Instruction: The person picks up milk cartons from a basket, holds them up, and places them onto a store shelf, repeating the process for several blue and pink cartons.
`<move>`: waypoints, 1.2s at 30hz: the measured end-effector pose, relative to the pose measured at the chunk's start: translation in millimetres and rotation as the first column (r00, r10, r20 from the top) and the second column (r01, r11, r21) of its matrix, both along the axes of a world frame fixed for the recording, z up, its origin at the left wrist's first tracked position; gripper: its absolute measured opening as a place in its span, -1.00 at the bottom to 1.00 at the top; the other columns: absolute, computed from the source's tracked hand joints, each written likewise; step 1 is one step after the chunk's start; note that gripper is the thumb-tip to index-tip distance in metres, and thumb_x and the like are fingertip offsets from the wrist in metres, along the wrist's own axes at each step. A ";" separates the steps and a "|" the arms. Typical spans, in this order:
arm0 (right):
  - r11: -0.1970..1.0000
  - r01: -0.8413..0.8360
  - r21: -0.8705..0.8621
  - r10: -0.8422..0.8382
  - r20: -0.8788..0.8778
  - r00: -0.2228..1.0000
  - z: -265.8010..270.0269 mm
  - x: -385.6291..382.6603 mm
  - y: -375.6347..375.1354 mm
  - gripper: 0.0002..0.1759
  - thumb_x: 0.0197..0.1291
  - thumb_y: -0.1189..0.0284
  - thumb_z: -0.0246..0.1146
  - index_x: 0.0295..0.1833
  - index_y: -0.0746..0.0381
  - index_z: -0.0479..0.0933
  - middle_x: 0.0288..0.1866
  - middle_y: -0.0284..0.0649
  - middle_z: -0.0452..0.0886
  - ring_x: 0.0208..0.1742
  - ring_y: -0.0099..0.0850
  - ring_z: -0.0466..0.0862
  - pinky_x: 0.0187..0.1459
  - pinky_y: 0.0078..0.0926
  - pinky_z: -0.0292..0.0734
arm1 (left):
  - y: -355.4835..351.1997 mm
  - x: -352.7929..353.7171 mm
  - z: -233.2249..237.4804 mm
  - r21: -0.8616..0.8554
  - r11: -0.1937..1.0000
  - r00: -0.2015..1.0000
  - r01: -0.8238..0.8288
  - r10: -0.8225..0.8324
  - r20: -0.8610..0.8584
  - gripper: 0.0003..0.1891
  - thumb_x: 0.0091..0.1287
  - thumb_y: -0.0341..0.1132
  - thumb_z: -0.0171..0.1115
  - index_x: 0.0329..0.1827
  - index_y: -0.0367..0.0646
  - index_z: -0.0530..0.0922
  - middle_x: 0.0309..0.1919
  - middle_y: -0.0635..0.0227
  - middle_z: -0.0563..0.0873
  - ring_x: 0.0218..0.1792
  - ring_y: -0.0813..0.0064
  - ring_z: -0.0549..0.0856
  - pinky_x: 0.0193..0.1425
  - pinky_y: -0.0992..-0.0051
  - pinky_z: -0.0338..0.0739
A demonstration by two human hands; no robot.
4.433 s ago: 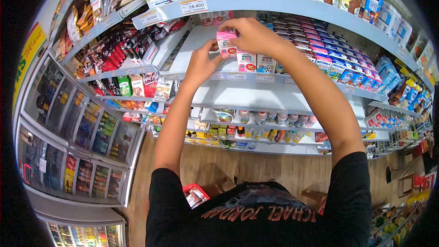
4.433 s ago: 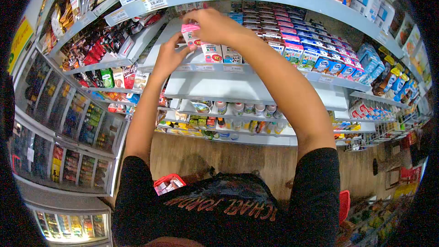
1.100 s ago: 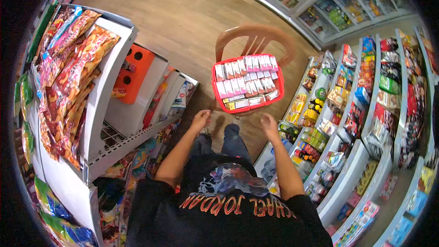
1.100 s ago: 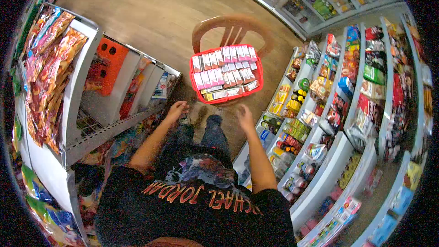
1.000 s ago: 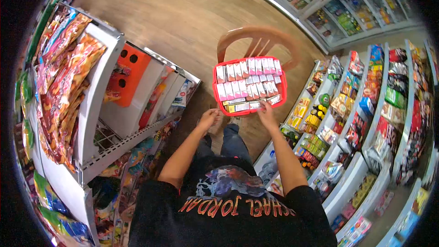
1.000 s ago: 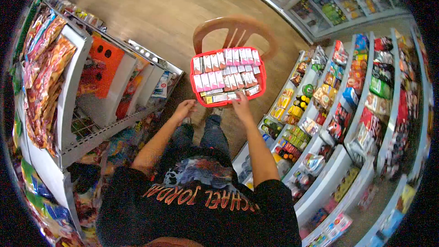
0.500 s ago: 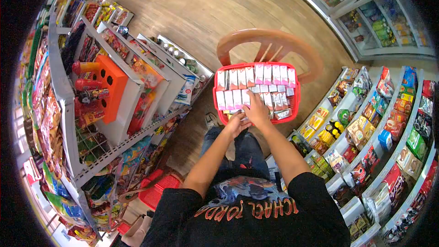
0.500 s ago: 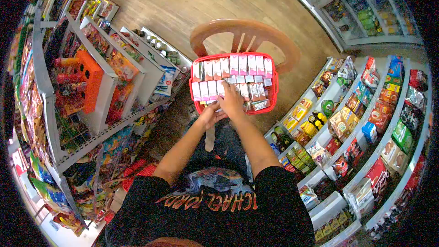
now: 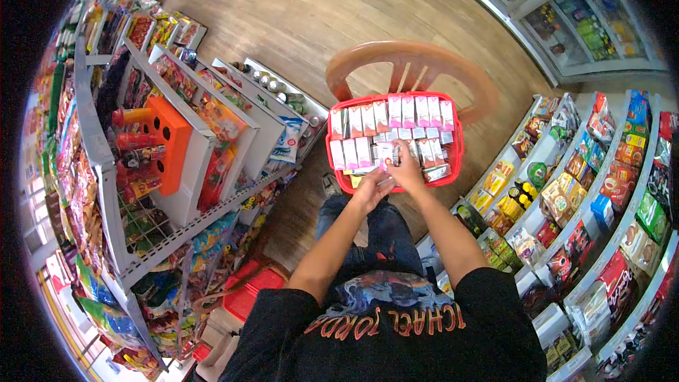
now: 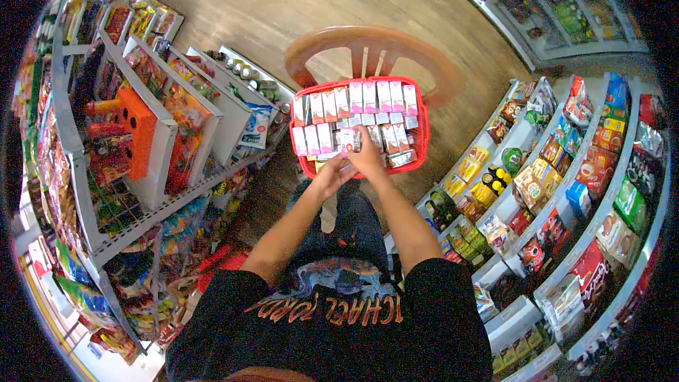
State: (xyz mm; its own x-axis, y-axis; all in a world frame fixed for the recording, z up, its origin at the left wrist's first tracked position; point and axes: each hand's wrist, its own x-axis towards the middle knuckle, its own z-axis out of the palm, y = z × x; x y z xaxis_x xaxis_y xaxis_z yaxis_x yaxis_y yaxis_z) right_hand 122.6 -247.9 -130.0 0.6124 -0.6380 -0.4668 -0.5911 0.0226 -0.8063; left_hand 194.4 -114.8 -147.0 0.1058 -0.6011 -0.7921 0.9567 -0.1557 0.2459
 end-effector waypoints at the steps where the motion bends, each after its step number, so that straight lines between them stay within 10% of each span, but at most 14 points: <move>1: 0.997 0.047 0.069 -0.053 0.098 0.994 0.4 -8.7 0.6 -0.28 0.07 0.54 0.36 0.36 0.14 0.26 -0.21 -0.14 0.62 -0.23 -0.39 0.63 -0.25 -0.37 0.54 | 0.2 0.3 8.1 0.001 0.997 0.997 0.071 -0.071 0.038 -0.72 0.55 -0.24 0.00 0.20 -0.14 0.47 0.07 0.32 0.58 0.05 0.37 0.63 0.27 0.32 0.56; 8: 0.829 0.061 0.556 -0.274 0.308 0.911 84.2 -54.5 -1.7 -0.23 0.16 0.59 0.35 0.45 0.11 0.18 0.00 -0.13 0.61 -0.04 -0.44 0.62 -0.09 -0.45 0.59 | 15.6 9.3 107.8 -0.009 0.961 0.946 0.277 -0.271 0.175 -0.59 0.53 -0.24 0.09 0.35 -0.22 0.36 0.19 0.23 0.57 0.19 0.35 0.61 0.28 0.30 0.57; 21: 0.920 -0.100 0.378 -0.159 0.595 0.788 242.1 -55.6 56.1 -0.15 0.20 0.60 0.31 0.55 0.12 0.08 0.22 -0.10 0.47 0.16 -0.42 0.56 0.12 -0.46 0.56 | 57.5 40.0 243.2 -0.207 0.836 0.744 0.508 -0.305 0.594 -0.55 0.45 -0.30 0.23 0.33 -0.29 0.42 0.07 0.32 0.63 0.07 0.46 0.65 0.14 0.39 0.63; 31: 0.935 0.206 0.288 -0.345 0.614 0.710 249.6 -27.3 146.8 -0.21 0.27 0.53 0.33 0.52 0.39 0.10 0.22 -0.15 0.48 0.14 -0.40 0.60 0.14 -0.47 0.58 | 92.4 87.3 259.3 -0.203 0.717 0.590 0.666 -0.340 0.732 -0.52 0.38 -0.31 0.32 0.31 -0.27 0.45 0.10 0.29 0.65 0.08 0.52 0.63 0.22 0.48 0.50; 36: 0.804 0.487 0.342 -0.585 0.602 0.544 260.5 -37.2 209.9 -0.28 0.27 0.55 0.32 0.47 0.37 0.16 0.12 -0.17 0.51 0.06 -0.41 0.61 -0.08 -0.41 0.71 | 88.0 93.9 245.6 -0.298 0.427 0.488 0.854 -0.460 0.742 -0.48 0.37 -0.38 0.31 0.37 -0.25 0.39 0.07 0.35 0.64 0.09 0.53 0.60 0.22 0.46 0.48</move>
